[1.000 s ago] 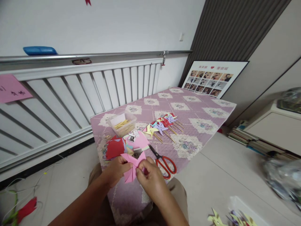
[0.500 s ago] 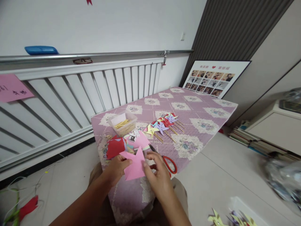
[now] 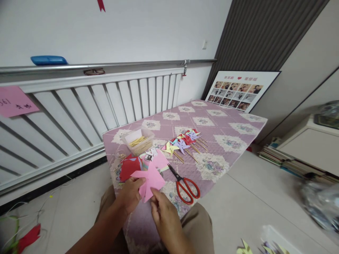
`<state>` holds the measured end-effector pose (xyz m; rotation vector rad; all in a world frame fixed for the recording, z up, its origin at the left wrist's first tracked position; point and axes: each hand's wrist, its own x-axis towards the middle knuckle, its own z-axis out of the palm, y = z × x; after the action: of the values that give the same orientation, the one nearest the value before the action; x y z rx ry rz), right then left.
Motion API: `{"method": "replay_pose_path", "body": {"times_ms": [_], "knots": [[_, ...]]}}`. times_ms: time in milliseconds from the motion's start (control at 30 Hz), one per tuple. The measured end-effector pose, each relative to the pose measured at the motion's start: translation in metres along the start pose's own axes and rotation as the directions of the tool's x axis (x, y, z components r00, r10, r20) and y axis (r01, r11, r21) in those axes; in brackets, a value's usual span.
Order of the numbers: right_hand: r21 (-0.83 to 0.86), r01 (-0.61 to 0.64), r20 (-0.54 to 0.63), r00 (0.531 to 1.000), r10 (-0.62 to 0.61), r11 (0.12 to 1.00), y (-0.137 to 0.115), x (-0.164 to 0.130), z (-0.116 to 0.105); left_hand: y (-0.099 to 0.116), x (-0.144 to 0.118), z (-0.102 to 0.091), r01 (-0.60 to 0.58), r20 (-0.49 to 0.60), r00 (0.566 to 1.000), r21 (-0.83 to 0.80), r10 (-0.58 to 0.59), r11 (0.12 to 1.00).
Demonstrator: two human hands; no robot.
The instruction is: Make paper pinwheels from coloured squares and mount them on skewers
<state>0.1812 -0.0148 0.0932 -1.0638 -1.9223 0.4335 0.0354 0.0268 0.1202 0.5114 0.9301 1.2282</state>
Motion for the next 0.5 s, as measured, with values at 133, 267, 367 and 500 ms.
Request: {"method": "replay_pose_path", "body": {"times_ms": [133,267,367,500], "knots": [[-0.036,0.002,-0.071,0.997,-0.005,0.999,0.005,0.006,0.002,0.001,-0.009,0.009,-0.025,0.036,0.999,0.010,0.024,1.000],[0.017,-0.037,-0.114,0.993,0.038,0.999,0.003,0.009,-0.001,0.002,-0.015,0.012,-0.024,0.032,0.999,0.017,0.023,1.000],[0.081,-0.072,-0.114,0.990,0.081,0.994,-0.004,0.012,-0.004,0.001,-0.016,0.013,-0.022,0.000,1.000,0.053,0.022,0.998],[0.161,-0.151,-0.073,0.984,0.165,0.975,-0.012,0.019,-0.008,0.000,-0.018,0.015,-0.048,-0.089,0.994,0.139,0.061,0.989]]}}
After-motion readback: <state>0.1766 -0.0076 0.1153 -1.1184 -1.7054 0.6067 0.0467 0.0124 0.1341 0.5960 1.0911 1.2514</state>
